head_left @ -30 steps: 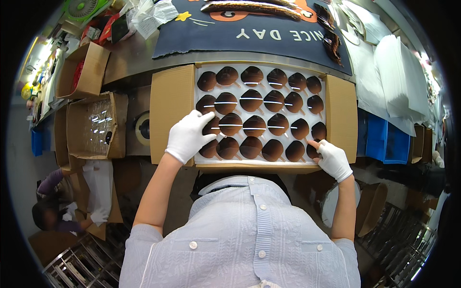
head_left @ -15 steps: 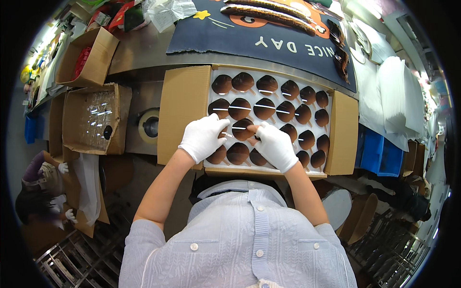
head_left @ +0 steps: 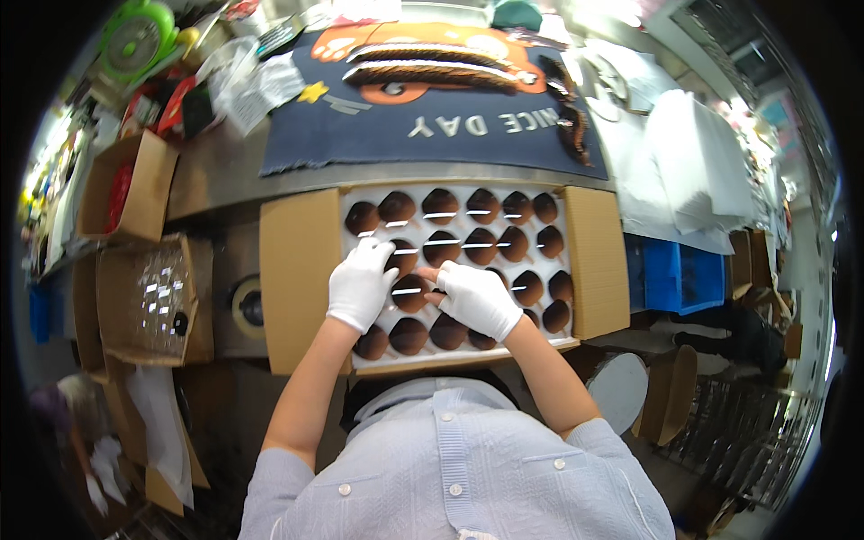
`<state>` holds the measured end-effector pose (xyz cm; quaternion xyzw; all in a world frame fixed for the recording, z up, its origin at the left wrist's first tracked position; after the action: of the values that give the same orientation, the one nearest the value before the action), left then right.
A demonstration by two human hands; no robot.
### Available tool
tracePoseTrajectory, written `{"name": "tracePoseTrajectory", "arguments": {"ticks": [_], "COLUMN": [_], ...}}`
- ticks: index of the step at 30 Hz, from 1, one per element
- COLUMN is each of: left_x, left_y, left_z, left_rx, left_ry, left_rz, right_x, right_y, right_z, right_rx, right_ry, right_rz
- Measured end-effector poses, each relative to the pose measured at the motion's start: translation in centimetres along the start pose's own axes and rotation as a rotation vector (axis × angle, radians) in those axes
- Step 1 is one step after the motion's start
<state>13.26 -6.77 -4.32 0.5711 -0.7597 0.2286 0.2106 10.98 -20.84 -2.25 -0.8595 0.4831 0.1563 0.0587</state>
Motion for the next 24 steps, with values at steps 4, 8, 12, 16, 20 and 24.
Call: {"name": "tracePoseTrajectory", "arguments": {"ticks": [4,8,12,16,20,24], "left_x": [1.1,1.2,3.4,4.2,6.3,6.7], "left_y": [-1.0,-0.5,0.7,1.9,2.5,3.3], "left_z": [0.5,-0.8,-3.4,-2.6,-2.3,-2.3], "left_rx": [0.089,0.102,0.228,0.274,0.256,0.278], "left_ry": [0.093,0.095,0.141,0.187,0.212,0.332], "left_rz": [0.067,-0.073,-0.015,-0.017,-0.071,-0.117], "right_x": [7.8,20.2,31.8,43.3,50.5,43.5], "right_y": [3.5,9.6,16.8,18.8,19.7,15.4], "right_z": [-4.8,-16.2,-27.8,-33.2,-33.1,-30.0], "right_rx": [0.258,0.763,1.072,0.966,0.824,0.542], "right_ry": [-0.114,0.089,0.586,0.893,0.676,0.061], "right_rz": [0.111,0.370,0.713,0.910,0.999,0.775]}}
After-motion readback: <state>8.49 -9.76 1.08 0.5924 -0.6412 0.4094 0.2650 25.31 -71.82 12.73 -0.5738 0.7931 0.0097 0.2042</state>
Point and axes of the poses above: each hand's wrist, its own y-axis away from the middle knuckle, its own z-axis out of the palm, x = y × z, the point moved 10 cm from there along -y, towards the middle knuckle, and after that the axes turned 9 degrees about y, right-handed, at the moved point
